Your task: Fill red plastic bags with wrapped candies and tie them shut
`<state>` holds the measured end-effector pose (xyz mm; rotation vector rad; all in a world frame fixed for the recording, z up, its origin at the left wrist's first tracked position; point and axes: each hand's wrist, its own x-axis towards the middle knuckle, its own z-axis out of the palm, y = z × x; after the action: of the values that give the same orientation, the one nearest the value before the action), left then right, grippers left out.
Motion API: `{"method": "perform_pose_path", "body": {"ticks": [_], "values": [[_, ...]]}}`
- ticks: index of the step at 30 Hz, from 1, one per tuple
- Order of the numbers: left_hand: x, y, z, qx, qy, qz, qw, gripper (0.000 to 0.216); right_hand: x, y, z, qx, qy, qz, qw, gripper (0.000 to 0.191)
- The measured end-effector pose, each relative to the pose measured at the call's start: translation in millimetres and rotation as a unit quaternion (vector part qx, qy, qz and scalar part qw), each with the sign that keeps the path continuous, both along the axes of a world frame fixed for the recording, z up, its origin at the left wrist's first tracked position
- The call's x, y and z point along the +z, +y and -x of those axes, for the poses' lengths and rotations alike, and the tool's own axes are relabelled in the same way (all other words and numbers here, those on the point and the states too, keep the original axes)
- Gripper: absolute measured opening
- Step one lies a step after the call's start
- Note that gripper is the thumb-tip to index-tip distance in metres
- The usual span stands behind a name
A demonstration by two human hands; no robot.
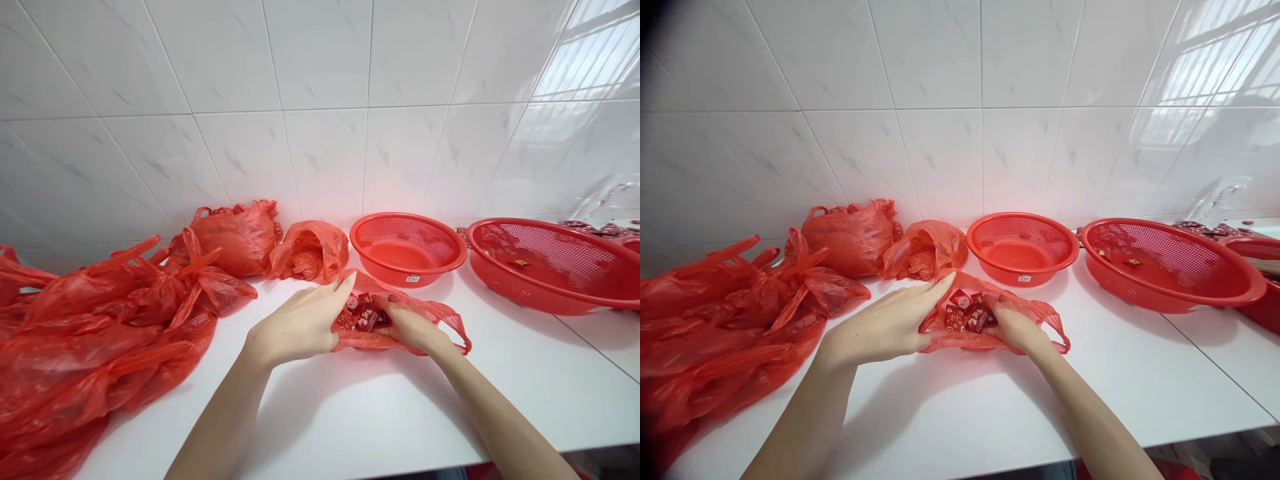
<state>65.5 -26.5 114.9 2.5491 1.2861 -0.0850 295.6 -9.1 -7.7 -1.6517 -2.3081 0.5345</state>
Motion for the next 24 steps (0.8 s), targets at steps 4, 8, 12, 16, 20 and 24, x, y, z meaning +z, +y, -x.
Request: {"method": "perform_pose_path", "body": {"ticks": [4, 8, 12, 16, 20, 24], "values": [[-1.6, 1, -1, 0.0, -0.002, 0.009, 1.0, 0.078, -4.3, 2, 6, -0.024, -0.003, -0.008, 1.0, 0.014], [-1.7, 0, -1, -0.009, -0.015, 0.007, 1.0, 0.075, -4.7, 7, 5, -0.04, 0.037, -0.011, 0.998, 0.006], [-1.7, -1, 0, 0.0, -0.014, 0.007, 1.0, 0.074, 0.0, 12, 3, -0.034, 0.129, -0.012, 0.991, 0.005], [-0.5, -1, 1, 0.004, -0.021, 0.009, 1.0, 0.076, 8.7, 12, 3, -0.043, 0.292, -0.013, 0.955, 0.028], [2.0, -2, 1, 0.0, -0.014, 0.011, 1.0, 0.076, 16.8, 7, 3, -0.036, 0.443, 0.07, 0.893, 0.037], [1.4, -2, 2, -0.004, 0.004, 0.0, 1.0, 0.08, 16.5, 7, 4, -0.05, 0.492, 0.108, 0.862, 0.043]]}}
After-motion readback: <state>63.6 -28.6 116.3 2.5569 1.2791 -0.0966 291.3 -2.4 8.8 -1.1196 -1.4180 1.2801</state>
